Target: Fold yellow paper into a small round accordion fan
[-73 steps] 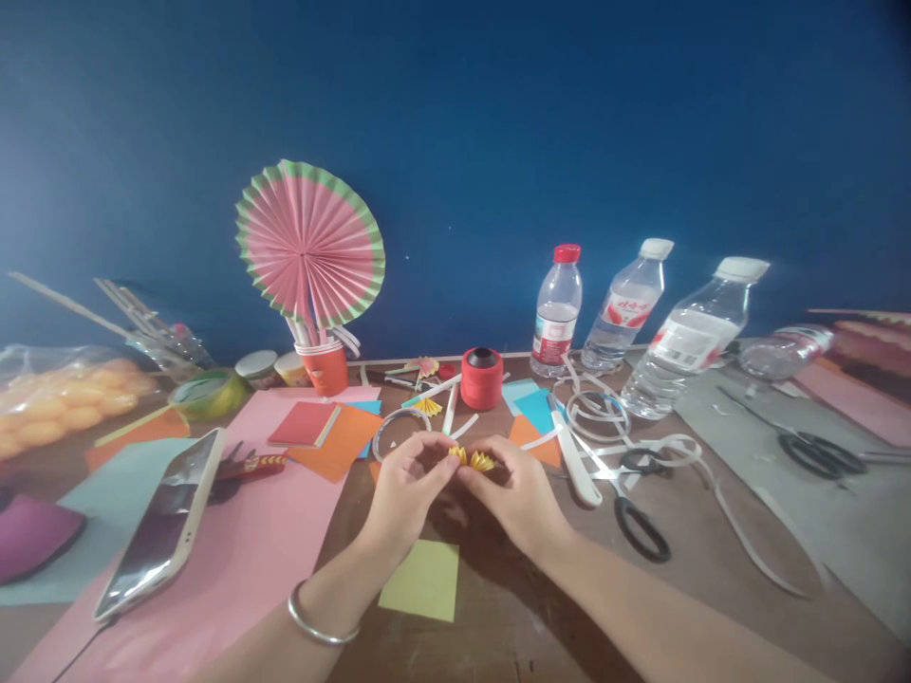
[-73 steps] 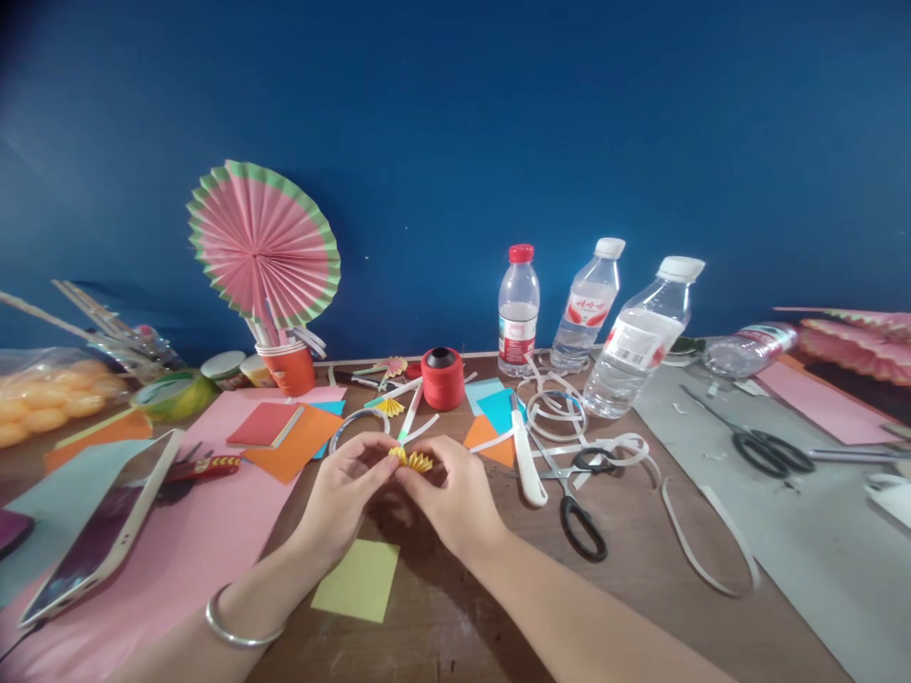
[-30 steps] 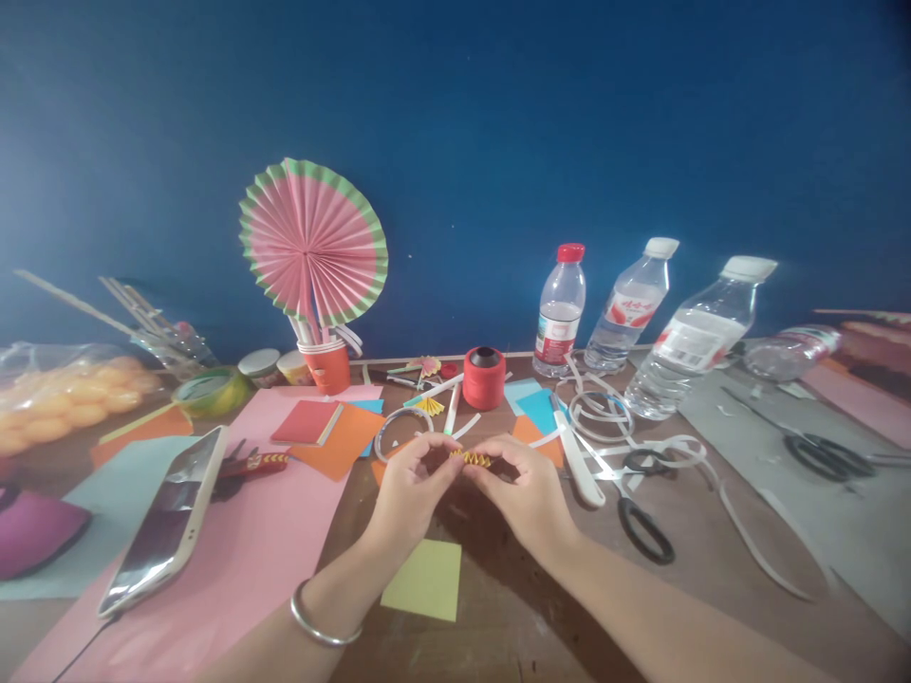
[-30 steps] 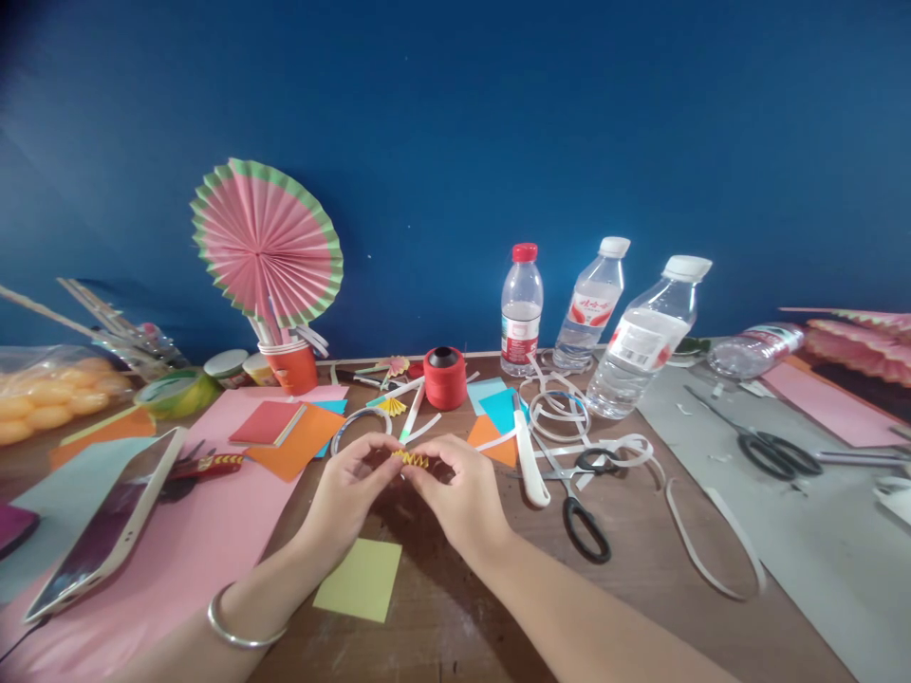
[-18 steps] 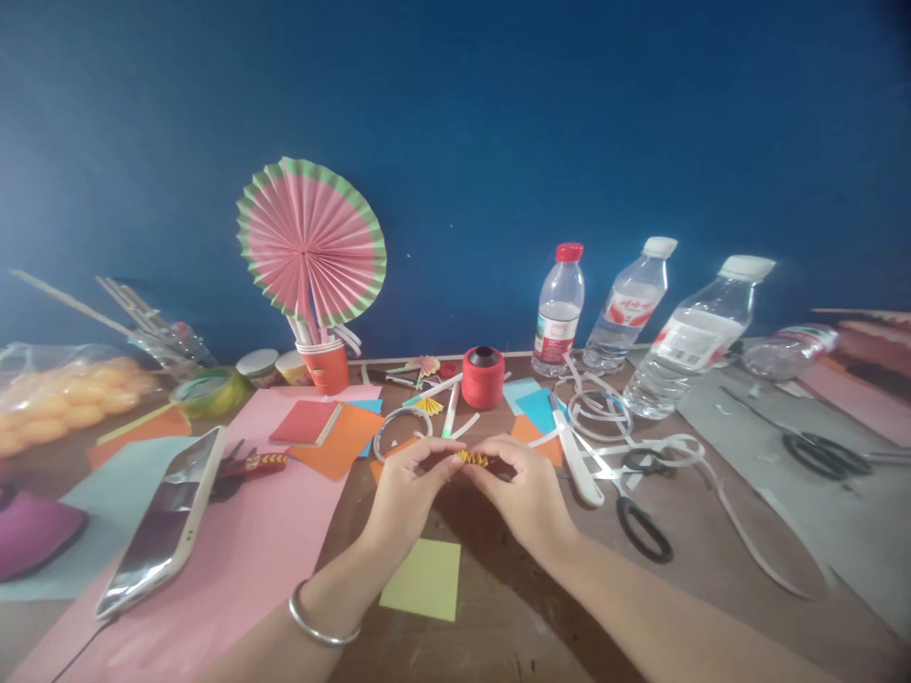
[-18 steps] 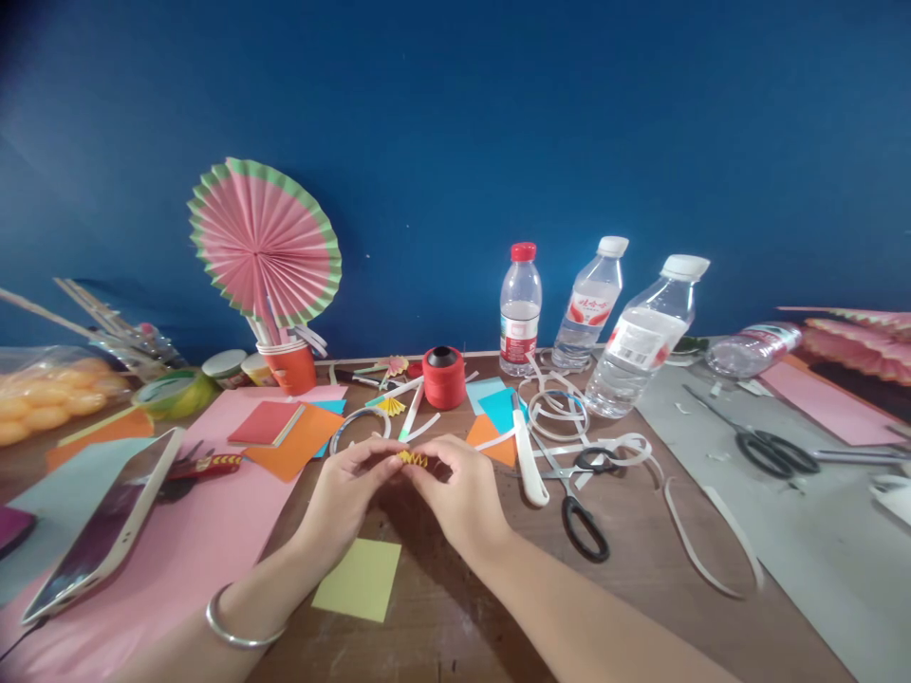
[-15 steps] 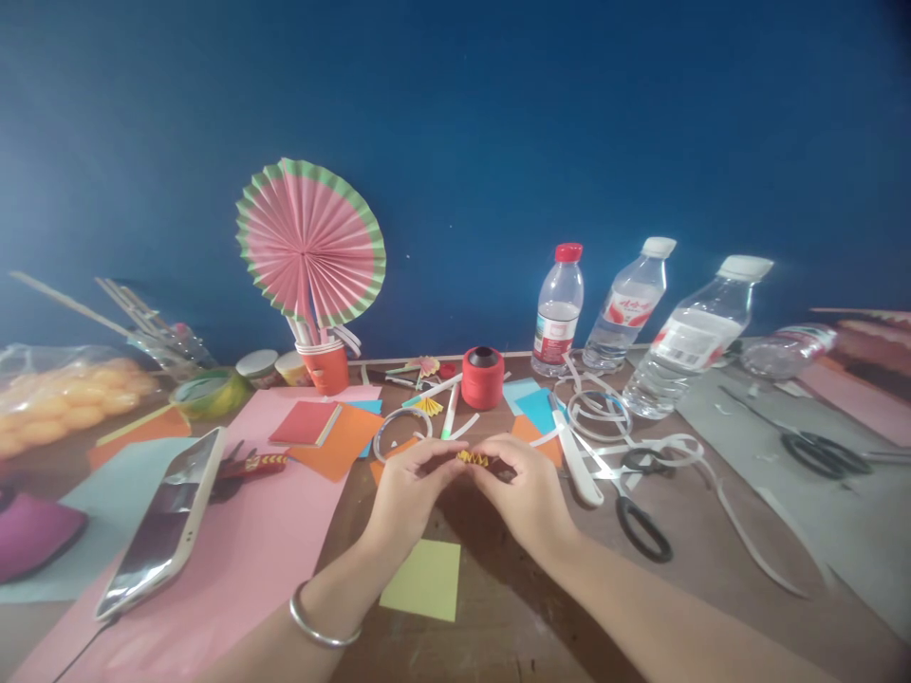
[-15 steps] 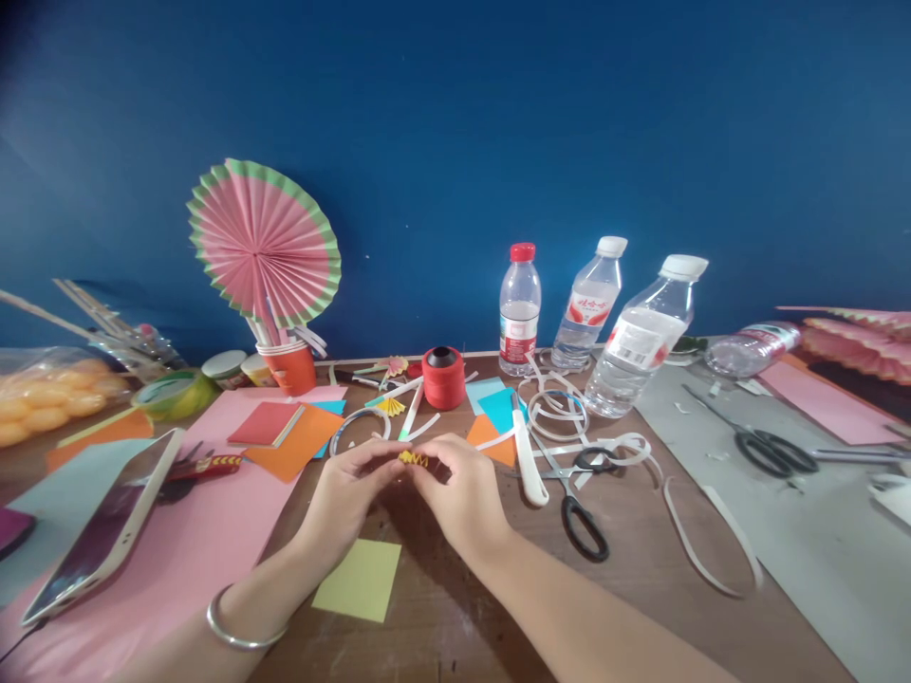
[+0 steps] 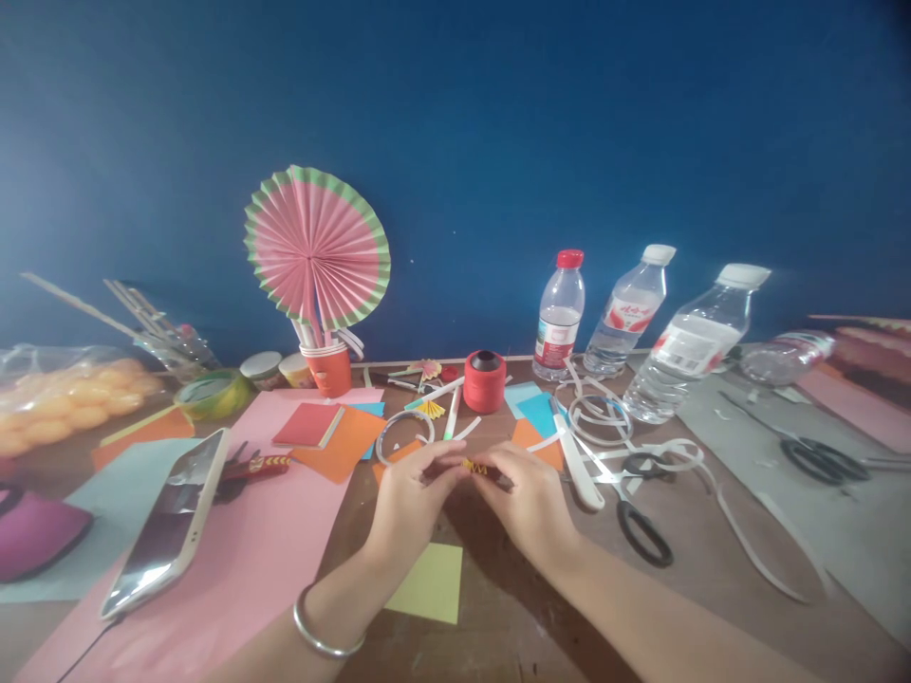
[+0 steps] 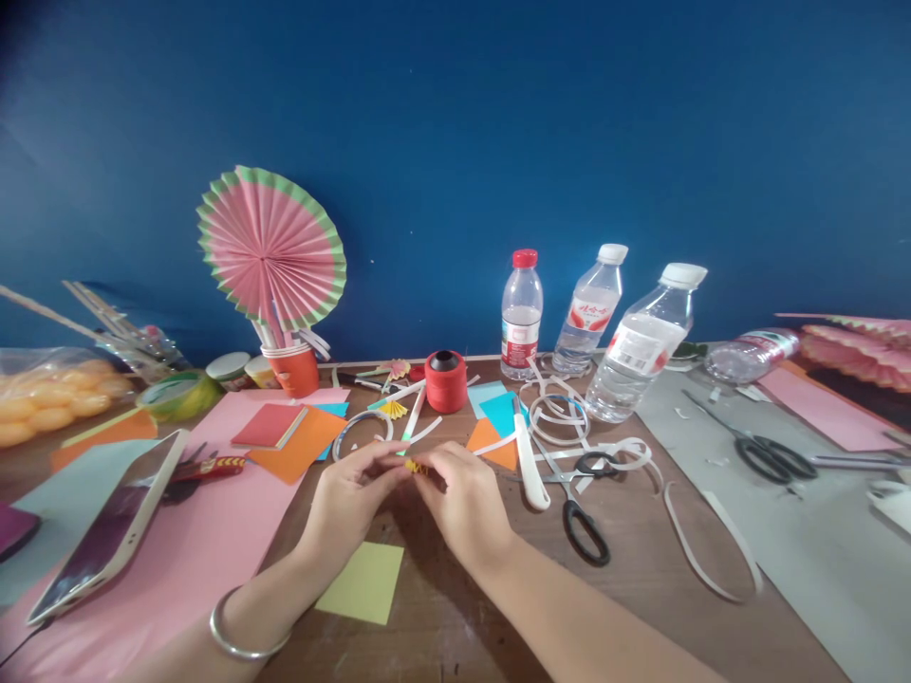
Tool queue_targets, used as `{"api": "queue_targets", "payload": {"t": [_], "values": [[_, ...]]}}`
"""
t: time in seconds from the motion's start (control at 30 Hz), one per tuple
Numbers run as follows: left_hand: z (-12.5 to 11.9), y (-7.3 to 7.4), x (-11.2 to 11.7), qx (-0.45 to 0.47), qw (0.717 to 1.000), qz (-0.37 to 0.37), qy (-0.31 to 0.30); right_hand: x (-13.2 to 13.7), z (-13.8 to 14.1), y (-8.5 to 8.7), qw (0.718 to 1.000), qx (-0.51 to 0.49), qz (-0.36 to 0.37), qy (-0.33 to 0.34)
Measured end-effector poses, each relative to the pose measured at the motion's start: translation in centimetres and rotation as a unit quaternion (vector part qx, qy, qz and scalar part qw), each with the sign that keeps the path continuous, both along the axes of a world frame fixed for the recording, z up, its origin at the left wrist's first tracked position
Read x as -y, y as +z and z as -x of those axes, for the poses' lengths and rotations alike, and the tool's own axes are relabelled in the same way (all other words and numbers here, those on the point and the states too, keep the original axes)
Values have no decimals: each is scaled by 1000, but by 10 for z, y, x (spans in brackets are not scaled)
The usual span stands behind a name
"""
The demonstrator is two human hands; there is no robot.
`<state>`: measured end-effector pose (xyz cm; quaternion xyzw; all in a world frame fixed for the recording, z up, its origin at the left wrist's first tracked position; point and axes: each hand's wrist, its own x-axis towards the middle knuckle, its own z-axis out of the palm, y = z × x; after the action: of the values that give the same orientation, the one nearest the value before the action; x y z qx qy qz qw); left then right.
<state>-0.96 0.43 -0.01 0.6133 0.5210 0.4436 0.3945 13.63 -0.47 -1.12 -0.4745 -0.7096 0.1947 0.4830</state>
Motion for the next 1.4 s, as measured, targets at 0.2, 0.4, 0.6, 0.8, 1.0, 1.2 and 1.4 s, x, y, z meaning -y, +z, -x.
{"api": "queue_targets", "payload": {"t": [0.2,0.4,0.6,0.8,1.0,1.2,1.4], "values": [[-2,3,3,-12,1000,-6,5,2,0,-1,998,-10,57,-34],[-3,4,2,-5,1000,-7,9,3,2,1,998,-25,57,-19],[-1,2,0,29,999,13,-2,2,3,4,995,-90,37,20],[-3,3,0,52,997,46,16,-2,1,-1,995,-94,19,24],[-4,1,3,104,988,108,24,1,0,-2,997,-71,8,-27],[-3,1,2,155,977,144,13,0,1,-3,996,-91,2,7],[-7,12,5,130,983,131,24,-2,-1,-4,996,-76,-32,24]]}}
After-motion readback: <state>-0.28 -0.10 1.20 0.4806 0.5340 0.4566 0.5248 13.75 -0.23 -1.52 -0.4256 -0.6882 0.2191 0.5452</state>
